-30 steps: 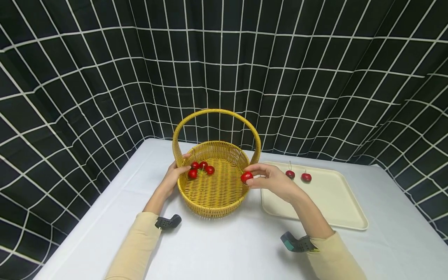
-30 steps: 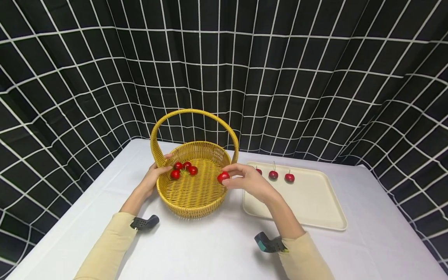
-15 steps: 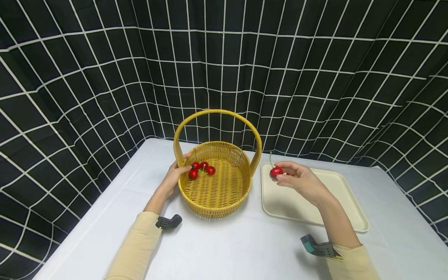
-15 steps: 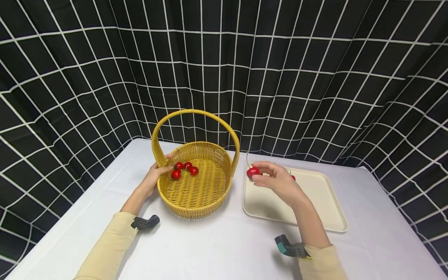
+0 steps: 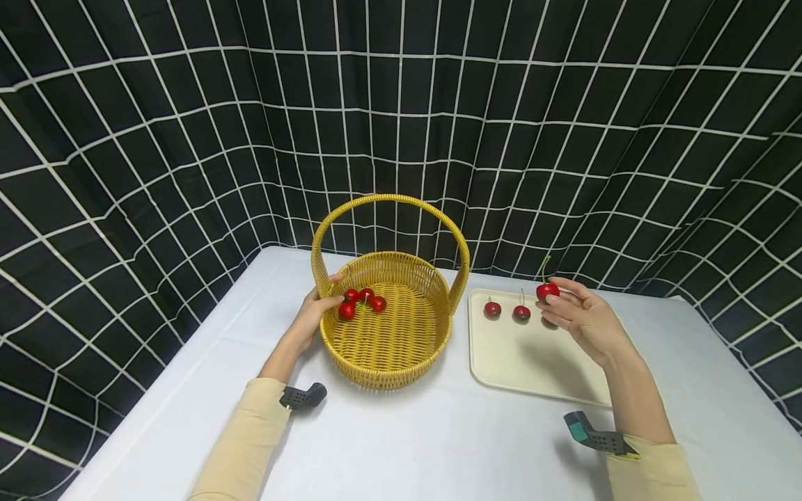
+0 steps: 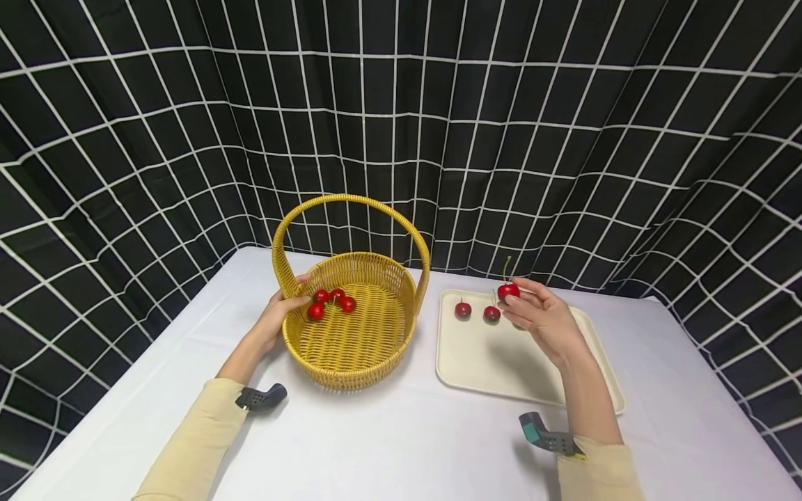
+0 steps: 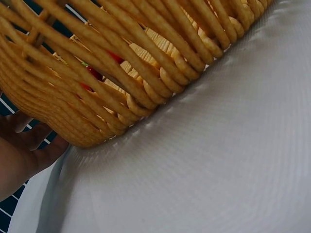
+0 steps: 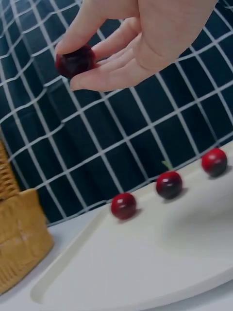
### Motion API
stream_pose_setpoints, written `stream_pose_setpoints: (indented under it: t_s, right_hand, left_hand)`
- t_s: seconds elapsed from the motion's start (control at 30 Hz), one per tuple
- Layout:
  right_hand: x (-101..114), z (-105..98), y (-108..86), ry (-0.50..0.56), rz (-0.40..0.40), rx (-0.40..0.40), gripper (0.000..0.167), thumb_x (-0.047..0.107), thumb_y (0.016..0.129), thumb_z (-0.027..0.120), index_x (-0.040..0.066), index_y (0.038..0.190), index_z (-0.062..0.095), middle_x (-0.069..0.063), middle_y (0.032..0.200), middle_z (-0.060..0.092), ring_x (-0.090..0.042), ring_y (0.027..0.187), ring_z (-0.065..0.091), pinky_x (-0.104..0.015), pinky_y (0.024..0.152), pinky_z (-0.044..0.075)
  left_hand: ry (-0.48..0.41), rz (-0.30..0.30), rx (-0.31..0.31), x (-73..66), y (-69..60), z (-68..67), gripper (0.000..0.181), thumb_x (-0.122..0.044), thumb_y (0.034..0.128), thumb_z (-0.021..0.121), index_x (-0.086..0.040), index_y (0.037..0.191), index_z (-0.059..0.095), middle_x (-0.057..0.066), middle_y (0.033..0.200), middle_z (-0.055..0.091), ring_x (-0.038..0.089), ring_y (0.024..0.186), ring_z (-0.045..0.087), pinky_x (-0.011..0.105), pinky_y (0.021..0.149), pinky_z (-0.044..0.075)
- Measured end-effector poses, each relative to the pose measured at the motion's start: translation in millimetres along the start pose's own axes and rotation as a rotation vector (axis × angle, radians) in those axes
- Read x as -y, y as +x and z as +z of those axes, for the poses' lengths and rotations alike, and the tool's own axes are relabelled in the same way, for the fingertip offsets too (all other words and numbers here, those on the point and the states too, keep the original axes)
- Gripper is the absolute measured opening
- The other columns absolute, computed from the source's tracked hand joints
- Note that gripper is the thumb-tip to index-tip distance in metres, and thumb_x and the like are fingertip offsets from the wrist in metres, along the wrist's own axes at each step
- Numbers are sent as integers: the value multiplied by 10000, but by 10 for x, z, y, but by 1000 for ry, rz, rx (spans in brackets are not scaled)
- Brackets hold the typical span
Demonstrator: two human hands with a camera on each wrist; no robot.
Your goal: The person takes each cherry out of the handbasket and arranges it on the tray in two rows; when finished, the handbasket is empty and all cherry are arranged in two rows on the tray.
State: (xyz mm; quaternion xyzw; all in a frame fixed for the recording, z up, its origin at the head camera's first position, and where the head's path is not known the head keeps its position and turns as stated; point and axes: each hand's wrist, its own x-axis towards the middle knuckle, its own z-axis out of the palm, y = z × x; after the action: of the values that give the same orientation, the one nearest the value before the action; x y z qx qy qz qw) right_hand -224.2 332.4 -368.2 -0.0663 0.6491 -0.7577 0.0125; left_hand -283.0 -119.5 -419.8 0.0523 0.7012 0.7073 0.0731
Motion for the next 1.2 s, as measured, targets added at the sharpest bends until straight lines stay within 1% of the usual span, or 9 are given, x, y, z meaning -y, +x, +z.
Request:
stream_pose_setpoints:
  t_s: [0.17,0.3,0.5,0.67,0.8,0.87,1.07,1.13,1.2]
  right_hand:
    - [-56,-191,25,56,15,-63,321,4,919,591,81,1208,472,9,994,673,-135,895,680,-230,792,515]
    - [-83,-303,23,137,28,-102,322,5,910,604,93,1196,485,7,981,682,-127,888,677,-238,782,524]
    - [-175,-469,21,293,20,-137,249,-61,904,574,104,1087,609,-51,950,685,-174,864,687,-283,768,535]
    - [-277,-611,23,352,20,-155,224,-86,912,540,84,1050,586,-72,932,686,-191,843,691,-280,764,538]
    - [-354,-712,21,344,57,-202,200,-68,917,543,99,1021,580,-64,902,698,-181,820,693,-267,763,538]
    - [-390,-759,18,316,86,-243,196,-38,908,580,116,1029,563,-46,880,702,-163,804,693,-257,759,537]
    - [-505,-864,20,275,160,-323,283,2,889,627,117,1104,482,3,856,684,-134,790,684,-240,788,524]
    - [-541,-886,18,252,202,-358,307,28,879,651,128,1113,480,20,838,678,-120,779,680,-234,786,524]
    - [-571,-907,13,204,249,-393,342,66,858,690,146,1115,480,40,818,673,-101,767,676,-224,780,524]
  left_hand:
    - [-5,1,-4,-13,-3,4,529,-63,944,490,-62,1453,345,149,1526,270,310,1399,210,482,1120,147]
    - [-7,5,-4,-16,-6,4,532,-65,943,493,-62,1454,343,149,1526,268,311,1398,210,486,1119,152]
    - [-8,6,-3,-10,-8,-7,535,-67,941,495,-67,1454,341,159,1520,274,316,1394,220,487,1117,160]
    - [-3,7,-8,-8,-7,-14,531,-67,939,499,-72,1449,350,152,1522,271,313,1395,214,486,1118,151]
    - [-4,9,-6,-11,-14,-15,531,-65,942,494,-63,1451,343,158,1523,268,318,1396,213,486,1118,151]
    - [-6,7,-4,-14,-15,-14,535,-67,942,497,-66,1454,342,153,1524,269,314,1395,215,482,1118,158]
    - [-8,8,-10,-13,-9,-15,539,-62,935,504,-61,1450,347,154,1520,276,317,1393,218,485,1117,159]
    - [-10,11,-9,-5,0,-14,540,-60,933,508,-59,1449,350,154,1520,279,315,1394,217,484,1119,146]
    - [-12,13,-3,6,10,-10,538,-59,935,507,-58,1449,350,153,1520,280,311,1394,216,481,1121,136]
